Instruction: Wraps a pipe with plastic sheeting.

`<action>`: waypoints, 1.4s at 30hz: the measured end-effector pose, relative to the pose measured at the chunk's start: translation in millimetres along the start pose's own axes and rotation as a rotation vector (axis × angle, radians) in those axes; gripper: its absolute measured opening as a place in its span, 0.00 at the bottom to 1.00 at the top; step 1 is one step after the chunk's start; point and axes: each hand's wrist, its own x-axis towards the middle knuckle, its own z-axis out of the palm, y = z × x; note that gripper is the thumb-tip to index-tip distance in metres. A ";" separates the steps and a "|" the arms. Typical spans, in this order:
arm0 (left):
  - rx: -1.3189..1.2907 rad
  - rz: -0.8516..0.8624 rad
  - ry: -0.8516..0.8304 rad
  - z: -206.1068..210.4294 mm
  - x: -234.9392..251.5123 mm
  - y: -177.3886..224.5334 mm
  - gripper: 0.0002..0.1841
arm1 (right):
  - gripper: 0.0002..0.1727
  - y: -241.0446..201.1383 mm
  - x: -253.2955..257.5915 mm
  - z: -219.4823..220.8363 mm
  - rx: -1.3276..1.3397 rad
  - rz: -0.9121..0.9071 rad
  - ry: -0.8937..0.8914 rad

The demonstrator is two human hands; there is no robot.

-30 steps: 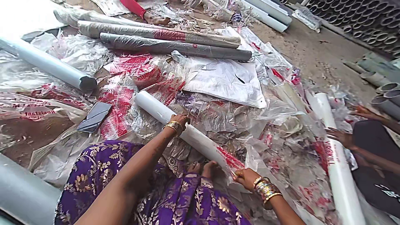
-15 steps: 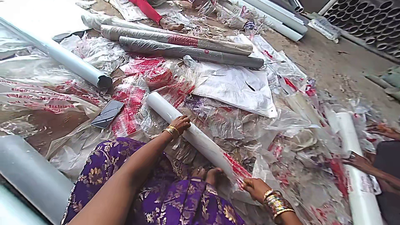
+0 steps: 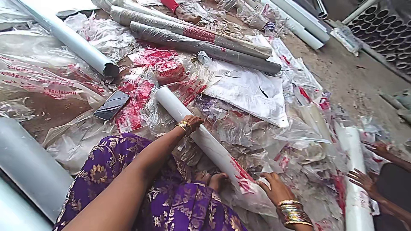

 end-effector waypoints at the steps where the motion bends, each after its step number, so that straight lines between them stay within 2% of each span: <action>1: -0.008 -0.001 0.005 0.2 1.4 -0.6 0.16 | 0.19 -8.9 -1.7 -3.5 0.007 -0.043 0.129; 4: -0.030 -0.010 0.010 -2.6 0.3 1.3 0.16 | 0.09 -49.8 4.4 -6.0 0.030 -0.271 0.385; 6: -0.057 -0.026 0.006 -7.8 -3.5 4.1 0.15 | 0.09 -86.1 20.7 -2.0 0.032 -0.385 0.392; 7: -0.079 -0.028 0.006 -9.2 -4.9 4.1 0.15 | 0.13 -105.6 30.2 -0.8 0.022 -0.374 0.310; 8: -0.106 -0.022 0.004 -9.9 -6.5 2.5 0.14 | 0.22 -124.6 40.7 -0.2 -0.007 -0.308 0.161; 10: -0.182 -0.009 -0.001 -13.9 -10.5 -4.0 0.14 | 0.45 -151.5 68.8 11.6 -0.064 -0.169 -0.082; 11: -0.223 -0.009 0.013 -17.4 -11.0 -10.5 0.15 | 0.53 -157.8 83.0 22.6 -0.070 -0.116 -0.139; 13: -0.307 -0.112 0.125 -31.9 -16.6 -26.0 0.15 | 0.61 -161.6 102.2 39.2 -0.077 -0.046 -0.164; 15: -0.363 -0.366 0.265 -47.9 -27.7 -43.6 0.15 | 0.63 -161.9 104.7 47.0 -0.102 -0.033 -0.155; 16: -0.400 -0.487 0.299 -51.5 -32.9 -53.2 0.19 | 0.63 -161.8 101.9 49.7 -0.112 -0.029 -0.161; 19: -0.491 -0.685 0.230 -56.3 -41.9 -77.4 0.33 | 0.63 -166.7 101.2 47.9 -0.140 0.005 -0.164; 23: -0.549 -0.758 0.147 -44.1 -42.2 -76.5 0.35 | 0.63 -172.5 95.8 52.0 -0.176 0.031 -0.141; 28: -0.586 -0.763 0.171 -39.5 -30.9 -77.8 0.25 | 0.62 -177.0 89.1 56.1 -0.193 0.049 -0.105; 30: -0.636 -0.764 0.202 -40.1 -30.9 -76.0 0.24 | 0.62 -177.9 88.6 56.0 -0.195 0.049 -0.097; 33: -0.799 -0.666 0.302 -30.2 -28.2 -75.7 0.21 | 0.62 -177.5 88.2 56.6 -0.196 0.044 -0.089; 35: -0.855 -0.420 0.325 -24.5 -24.3 -50.4 0.18 | 0.62 -177.4 88.7 56.9 -0.205 0.047 -0.086; 37: -0.705 -0.058 0.203 -17.2 -27.5 -4.2 0.18 | 0.62 -177.5 89.2 58.6 -0.214 0.053 -0.100; 39: -0.495 0.296 -0.013 -6.3 -32.2 48.8 0.17 | 0.61 -177.5 87.5 59.4 -0.170 0.068 -0.089; 41: -0.201 0.422 -0.275 -10.3 -43.7 95.5 0.17 | 0.62 -170.1 82.6 65.6 0.054 0.106 -0.010; 42: -0.121 0.410 -0.312 -13.5 -48.2 105.7 0.18 | 0.62 -166.1 81.6 70.0 0.130 0.102 0.028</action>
